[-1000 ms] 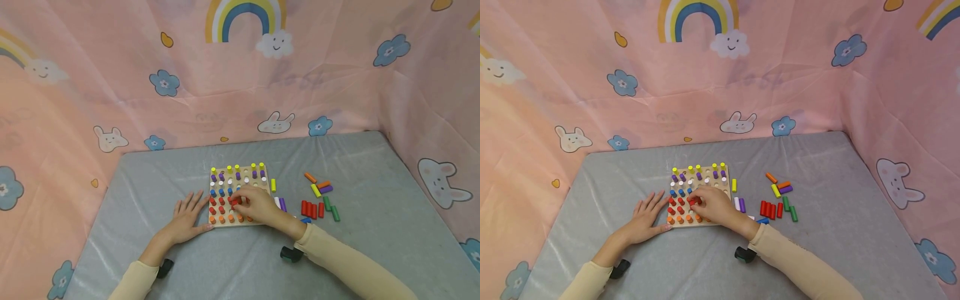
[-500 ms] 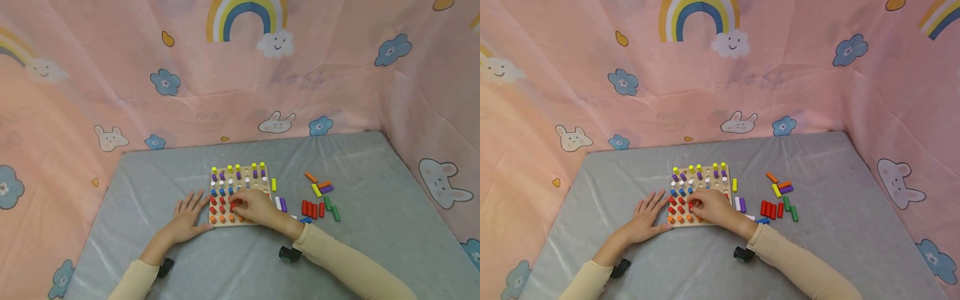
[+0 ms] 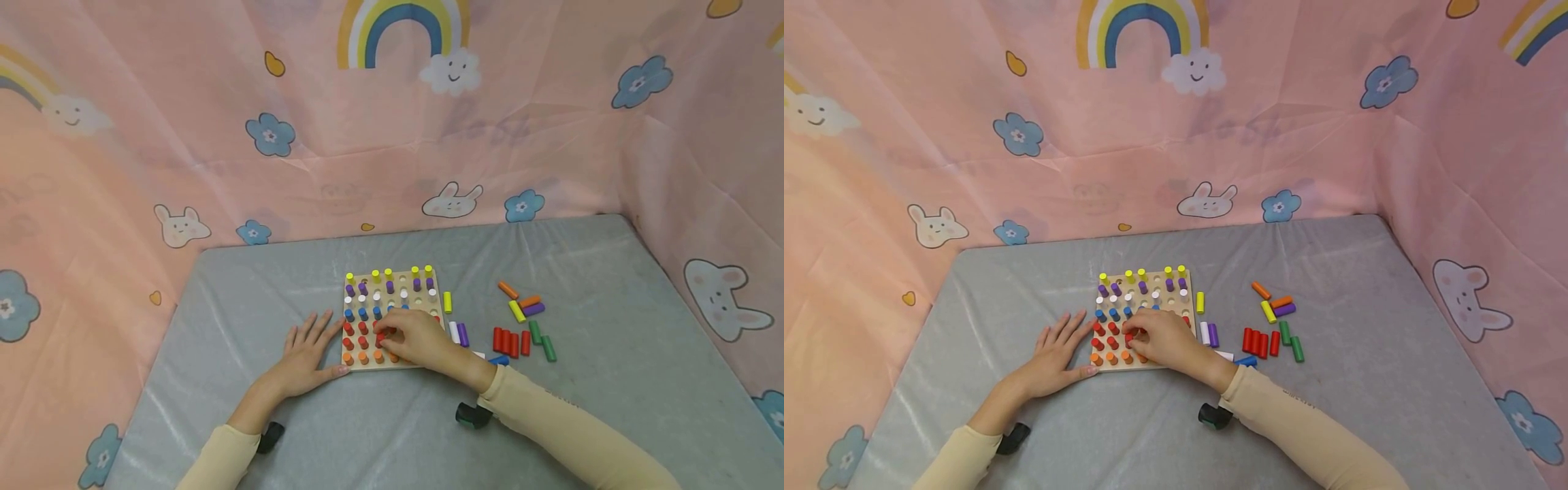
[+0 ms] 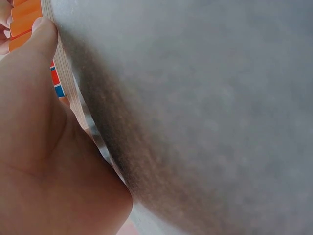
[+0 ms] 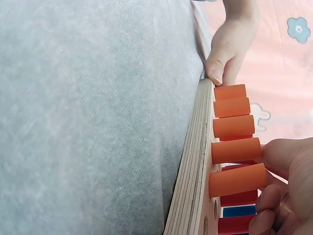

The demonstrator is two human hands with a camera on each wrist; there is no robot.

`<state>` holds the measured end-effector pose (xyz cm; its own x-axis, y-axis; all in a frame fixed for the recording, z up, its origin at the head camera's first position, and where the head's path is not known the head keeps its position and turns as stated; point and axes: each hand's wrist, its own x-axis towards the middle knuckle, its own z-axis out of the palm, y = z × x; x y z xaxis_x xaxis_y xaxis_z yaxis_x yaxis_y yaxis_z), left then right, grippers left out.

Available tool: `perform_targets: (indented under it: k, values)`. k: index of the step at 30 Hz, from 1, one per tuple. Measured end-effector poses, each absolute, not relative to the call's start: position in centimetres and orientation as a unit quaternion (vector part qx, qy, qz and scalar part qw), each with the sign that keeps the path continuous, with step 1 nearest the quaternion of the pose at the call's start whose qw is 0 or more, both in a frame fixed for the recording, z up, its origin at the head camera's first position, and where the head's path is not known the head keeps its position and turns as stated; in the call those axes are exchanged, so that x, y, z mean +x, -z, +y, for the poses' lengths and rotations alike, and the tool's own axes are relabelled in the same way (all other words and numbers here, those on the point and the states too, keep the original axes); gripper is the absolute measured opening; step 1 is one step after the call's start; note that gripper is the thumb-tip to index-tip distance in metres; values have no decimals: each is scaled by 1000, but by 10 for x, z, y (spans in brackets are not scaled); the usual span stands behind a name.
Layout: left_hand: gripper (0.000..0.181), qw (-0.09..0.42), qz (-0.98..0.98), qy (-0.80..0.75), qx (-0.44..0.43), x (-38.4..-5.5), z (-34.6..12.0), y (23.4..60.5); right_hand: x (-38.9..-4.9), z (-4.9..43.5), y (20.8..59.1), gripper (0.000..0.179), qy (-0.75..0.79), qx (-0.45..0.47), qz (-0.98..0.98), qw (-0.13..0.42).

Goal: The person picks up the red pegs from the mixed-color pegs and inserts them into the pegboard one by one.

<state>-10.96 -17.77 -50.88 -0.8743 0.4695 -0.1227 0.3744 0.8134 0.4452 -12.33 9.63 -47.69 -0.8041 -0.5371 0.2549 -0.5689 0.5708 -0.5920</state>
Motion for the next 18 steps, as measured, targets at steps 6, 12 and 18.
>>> perform_targets:
  k: [6, 12, 18]
  values:
    - [90, 135, 947, -197, 213, -109, -175, 501, -123, 95, 477, 16, -334, 312, -889, 21]
    - [90, 141, 949, -186, 210, -109, -174, 499, -123, 94, 478, 16, -319, 306, -897, 23]
    - [90, 140, 949, -188, 210, -109, -173, 500, -124, 94, 477, 16, -318, 303, -898, 23]
